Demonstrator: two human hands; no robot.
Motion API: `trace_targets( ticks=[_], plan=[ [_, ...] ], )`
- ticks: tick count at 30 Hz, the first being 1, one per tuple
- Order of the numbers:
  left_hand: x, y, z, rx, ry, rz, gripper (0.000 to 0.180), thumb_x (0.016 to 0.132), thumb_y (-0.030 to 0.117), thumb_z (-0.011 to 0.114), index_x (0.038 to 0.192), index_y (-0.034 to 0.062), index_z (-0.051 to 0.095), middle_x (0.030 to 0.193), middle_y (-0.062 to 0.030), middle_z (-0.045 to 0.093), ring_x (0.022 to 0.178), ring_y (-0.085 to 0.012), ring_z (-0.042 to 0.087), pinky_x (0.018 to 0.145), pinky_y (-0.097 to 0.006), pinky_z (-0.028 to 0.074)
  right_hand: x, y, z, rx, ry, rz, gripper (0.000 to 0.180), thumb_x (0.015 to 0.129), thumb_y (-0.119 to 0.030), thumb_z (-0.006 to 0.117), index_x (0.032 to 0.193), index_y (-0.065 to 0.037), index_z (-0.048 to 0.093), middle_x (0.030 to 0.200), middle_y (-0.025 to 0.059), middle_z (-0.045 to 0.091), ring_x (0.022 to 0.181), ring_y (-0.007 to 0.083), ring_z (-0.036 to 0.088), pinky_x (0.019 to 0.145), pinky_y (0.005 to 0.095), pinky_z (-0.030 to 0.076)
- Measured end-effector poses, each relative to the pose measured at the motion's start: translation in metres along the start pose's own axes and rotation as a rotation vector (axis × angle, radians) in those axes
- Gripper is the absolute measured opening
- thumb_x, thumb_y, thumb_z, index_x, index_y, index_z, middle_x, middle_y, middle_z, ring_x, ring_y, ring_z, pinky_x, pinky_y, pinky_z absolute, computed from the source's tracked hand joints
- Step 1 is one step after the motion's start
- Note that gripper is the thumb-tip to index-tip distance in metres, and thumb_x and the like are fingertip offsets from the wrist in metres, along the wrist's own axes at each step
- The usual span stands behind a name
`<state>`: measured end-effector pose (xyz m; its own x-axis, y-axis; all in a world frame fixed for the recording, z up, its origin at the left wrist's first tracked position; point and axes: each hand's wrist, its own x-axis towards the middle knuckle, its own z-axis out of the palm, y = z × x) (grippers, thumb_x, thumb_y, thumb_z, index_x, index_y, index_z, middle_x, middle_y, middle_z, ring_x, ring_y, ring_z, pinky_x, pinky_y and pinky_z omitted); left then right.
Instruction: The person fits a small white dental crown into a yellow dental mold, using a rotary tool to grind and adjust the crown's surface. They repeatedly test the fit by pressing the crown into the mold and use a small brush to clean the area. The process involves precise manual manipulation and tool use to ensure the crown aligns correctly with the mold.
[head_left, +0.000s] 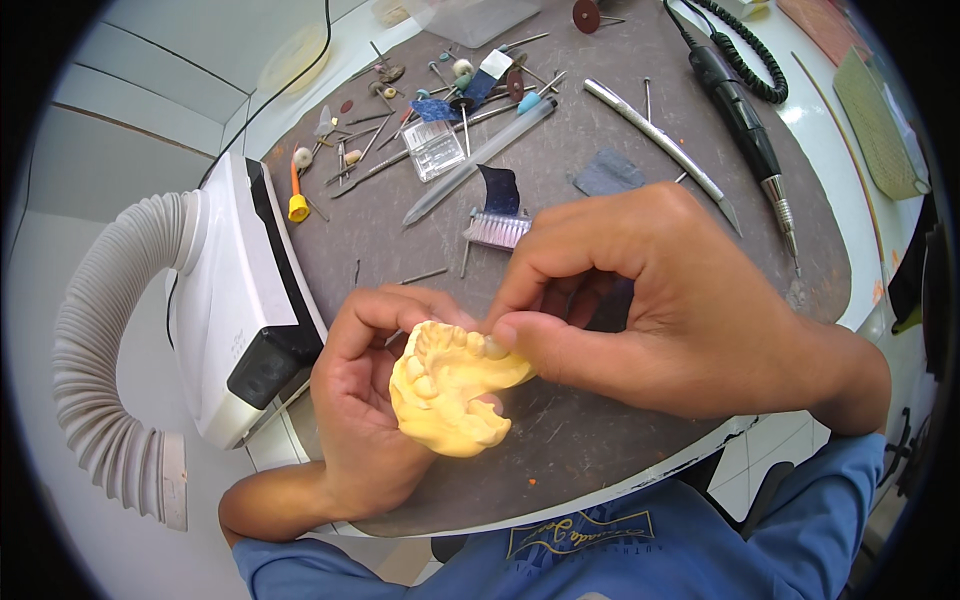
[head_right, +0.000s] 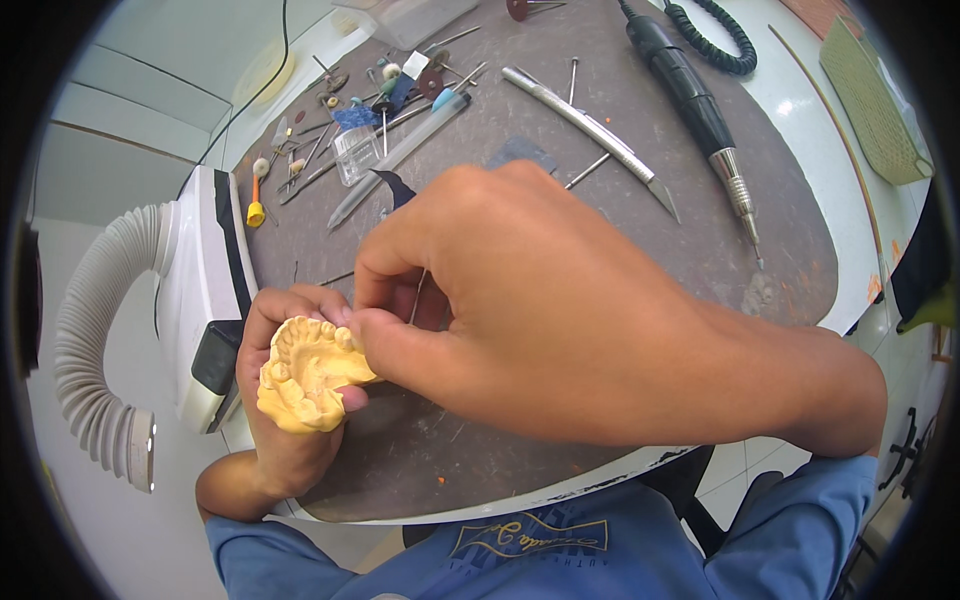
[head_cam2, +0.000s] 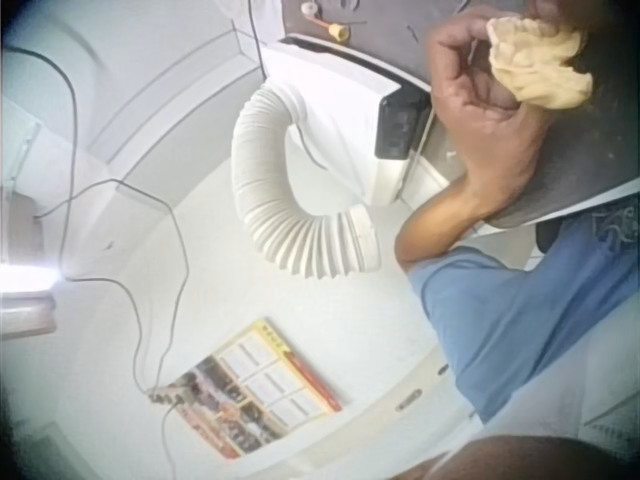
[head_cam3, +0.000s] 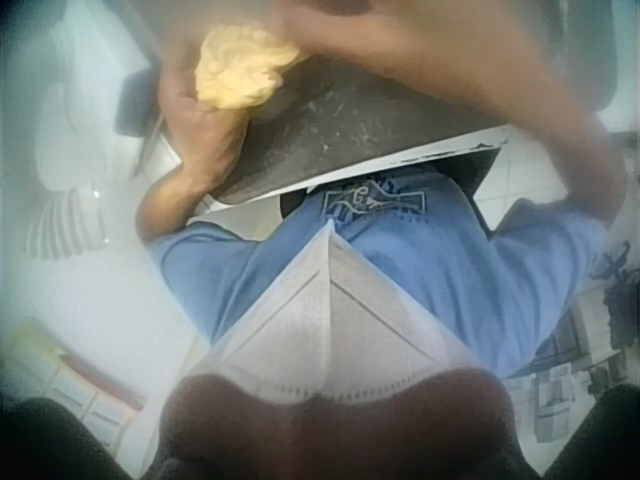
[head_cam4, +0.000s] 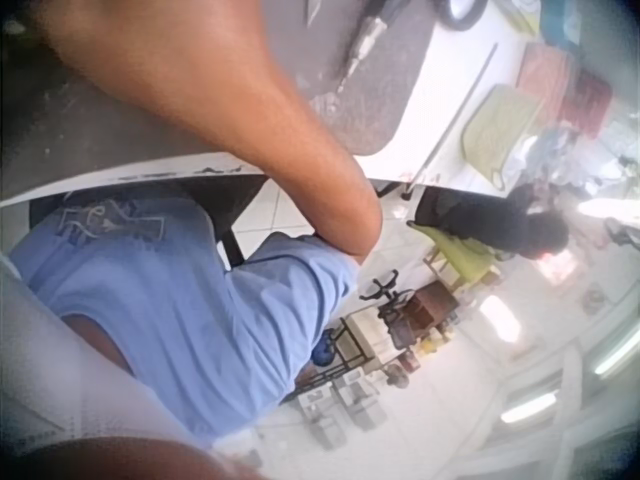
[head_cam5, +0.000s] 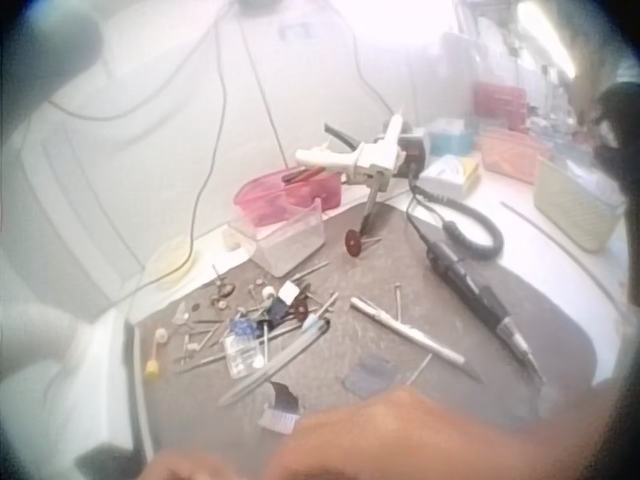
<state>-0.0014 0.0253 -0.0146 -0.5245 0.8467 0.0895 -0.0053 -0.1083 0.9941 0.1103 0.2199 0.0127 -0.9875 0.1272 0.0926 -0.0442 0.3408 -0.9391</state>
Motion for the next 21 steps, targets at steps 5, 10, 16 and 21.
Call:
trace_targets(
  ticks=[5,10,16,21],
  plan=[
    [0.0009,0.0008,-0.0002,0.052,-0.016,0.008,0.059,0.071,0.019,0.089,0.108,0.0068,0.044,0.112,-0.0066,0.051,0.100,-0.0103,0.054,0.087,-0.024,0.046,-0.0013,-0.0009,-0.0022,-0.004,-0.006,0.005,0.012,0.084,-0.009,0.070,0.083,0.003,0.069,0.072,0.0062,0.065,0.065,0.0100,0.064,0.059,0.0232,0.052],
    [-0.0002,0.0020,-0.0017,0.067,0.019,0.011,0.050,0.072,0.003,0.085,0.107,0.0041,0.050,0.109,-0.0099,0.060,0.100,-0.0139,0.060,0.087,-0.028,0.051,-0.0007,0.0024,-0.0023,0.043,0.000,0.012,0.013,0.083,-0.011,0.071,0.081,0.002,0.069,0.069,0.0043,0.065,0.063,0.0082,0.064,0.058,0.0221,0.051],
    [0.0002,0.0076,0.0008,0.038,0.041,-0.020,0.049,0.075,0.009,0.085,0.110,0.0034,0.052,0.109,-0.0094,0.064,0.099,-0.0139,0.061,0.088,-0.029,0.051,-0.0008,-0.0035,-0.0041,0.088,-0.021,0.055,0.015,0.084,-0.013,0.072,0.080,0.002,0.070,0.067,0.0025,0.065,0.061,0.0059,0.061,0.057,0.0204,0.050],
    [-0.0012,0.0054,0.0005,0.021,0.061,-0.020,0.051,0.074,0.008,0.086,0.111,0.0029,0.052,0.108,-0.0081,0.064,0.098,-0.0130,0.063,0.088,-0.028,0.051,0.0000,-0.0016,-0.0026,0.108,-0.023,0.083,0.017,0.084,-0.014,0.072,0.079,0.002,0.070,0.067,0.0024,0.065,0.060,0.0050,0.060,0.056,0.0196,0.049]
  ],
)
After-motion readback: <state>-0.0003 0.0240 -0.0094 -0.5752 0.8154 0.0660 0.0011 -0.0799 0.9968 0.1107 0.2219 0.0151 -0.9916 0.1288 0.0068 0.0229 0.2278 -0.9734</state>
